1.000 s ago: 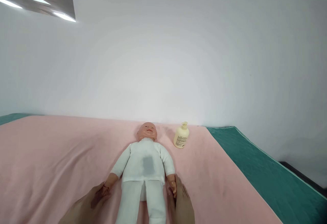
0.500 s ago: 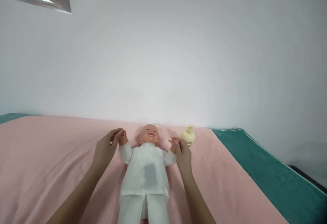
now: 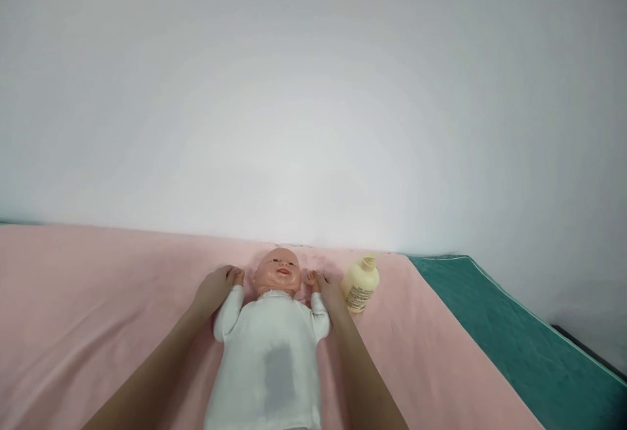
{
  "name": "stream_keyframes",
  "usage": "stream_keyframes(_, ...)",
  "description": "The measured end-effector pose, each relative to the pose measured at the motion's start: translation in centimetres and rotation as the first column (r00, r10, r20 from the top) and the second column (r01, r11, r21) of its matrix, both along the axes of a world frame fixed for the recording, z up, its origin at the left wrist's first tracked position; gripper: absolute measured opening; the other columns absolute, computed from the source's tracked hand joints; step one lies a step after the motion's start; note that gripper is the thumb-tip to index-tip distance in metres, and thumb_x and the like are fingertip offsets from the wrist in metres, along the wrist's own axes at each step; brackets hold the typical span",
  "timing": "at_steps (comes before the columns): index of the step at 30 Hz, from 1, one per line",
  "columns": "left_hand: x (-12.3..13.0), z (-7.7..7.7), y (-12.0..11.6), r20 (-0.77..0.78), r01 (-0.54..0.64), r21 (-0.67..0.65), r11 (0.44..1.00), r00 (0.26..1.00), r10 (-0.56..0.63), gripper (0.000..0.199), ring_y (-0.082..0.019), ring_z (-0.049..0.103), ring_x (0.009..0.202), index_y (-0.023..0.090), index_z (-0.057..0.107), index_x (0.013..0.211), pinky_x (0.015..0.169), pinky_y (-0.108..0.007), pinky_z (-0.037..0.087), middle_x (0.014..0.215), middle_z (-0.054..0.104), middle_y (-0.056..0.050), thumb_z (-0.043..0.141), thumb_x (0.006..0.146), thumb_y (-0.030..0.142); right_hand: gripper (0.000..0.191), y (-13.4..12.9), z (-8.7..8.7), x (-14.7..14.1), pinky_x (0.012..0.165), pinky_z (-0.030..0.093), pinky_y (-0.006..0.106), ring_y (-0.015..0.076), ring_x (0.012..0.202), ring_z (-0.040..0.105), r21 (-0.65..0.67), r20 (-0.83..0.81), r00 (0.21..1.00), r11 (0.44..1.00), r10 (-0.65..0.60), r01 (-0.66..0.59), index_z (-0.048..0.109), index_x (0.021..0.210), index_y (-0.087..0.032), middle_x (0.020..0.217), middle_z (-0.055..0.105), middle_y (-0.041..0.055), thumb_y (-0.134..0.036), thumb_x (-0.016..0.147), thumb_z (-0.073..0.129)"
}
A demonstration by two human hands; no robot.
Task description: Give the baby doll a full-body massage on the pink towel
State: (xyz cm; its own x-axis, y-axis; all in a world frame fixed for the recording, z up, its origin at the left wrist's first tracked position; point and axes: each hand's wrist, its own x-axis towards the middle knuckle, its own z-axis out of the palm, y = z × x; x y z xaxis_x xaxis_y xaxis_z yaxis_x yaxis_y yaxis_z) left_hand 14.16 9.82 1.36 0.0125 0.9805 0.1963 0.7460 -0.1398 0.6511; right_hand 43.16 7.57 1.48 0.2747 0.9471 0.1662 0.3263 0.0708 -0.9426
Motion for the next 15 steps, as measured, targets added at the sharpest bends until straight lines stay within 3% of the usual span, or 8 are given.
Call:
stream_keyframes(4, 0.1, 1.2, -1.1, -0.042, -0.029, 0.065, 0.997, 0.999, 0.032, 0.040, -0.027, 0.064, 0.080, 0.019, 0.067, 0.088, 0.065, -0.032, 0.043, 0.090, 0.072, -0.012, 0.032, 0.091, 0.040, 0.048, -1.0, 0.9, -0.9, 0.072, 0.050, 0.036, 0.0275, 0.078, 0.069, 0.085, 0.014, 1.000, 0.996, -0.022, 0.020, 0.071, 0.078, -0.015, 0.079, 0.074, 0.0113, -0.058, 0.081, 0.050)
stream_keyframes(8, 0.5, 3.5, -2.8, -0.053, -0.058, 0.195, 0.979, 0.996, 0.070, 0.047, -0.029, 0.056, 0.108, 0.016, 0.061, 0.119, 0.086, -0.036, 0.042, 0.116, 0.067, -0.012, 0.030, 0.092, 0.039, 0.047, -2.8, 2.5, -2.0, 0.081, 0.051, 0.038, 0.0273, 0.091, 0.068, 0.217, -0.009, 0.998, 0.974, -0.061, 0.061, 0.069, 0.096, -0.014, 0.098, 0.072, 0.0138, -0.055, 0.085, 0.049)
stream_keyframes(12, 0.3, 6.2, -5.5, -0.072, -0.035, 0.272, 0.962, 0.996, 0.057, 0.046, -0.028, 0.058, 0.102, 0.019, 0.060, 0.122, 0.088, -0.037, 0.041, 0.109, 0.069, -0.010, 0.038, 0.089, 0.043, 0.039, -5.6, 4.3, -2.5, 0.083, 0.052, 0.038, 0.0263, 0.093, 0.067, 0.284, -0.024, 0.999, 0.958, -0.033, 0.038, 0.067, 0.102, -0.016, 0.103, 0.071, 0.0125, -0.048, 0.082, 0.058)
stream_keyframes(15, -0.7, 7.9, -8.4, -0.069, -0.087, 0.298, 0.951, 0.991, 0.113, 0.047, -0.027, 0.061, 0.094, 0.020, 0.059, 0.123, 0.082, -0.037, 0.043, 0.101, 0.070, -0.008, 0.045, 0.085, 0.046, 0.039, -8.5, 5.3, -2.3, 0.089, 0.051, 0.038, 0.0262, 0.102, 0.065, 0.304, -0.017, 1.000, 0.952, -0.024, 0.028, 0.064, 0.111, -0.017, 0.110, 0.069, 0.0118, -0.040, 0.080, 0.063)
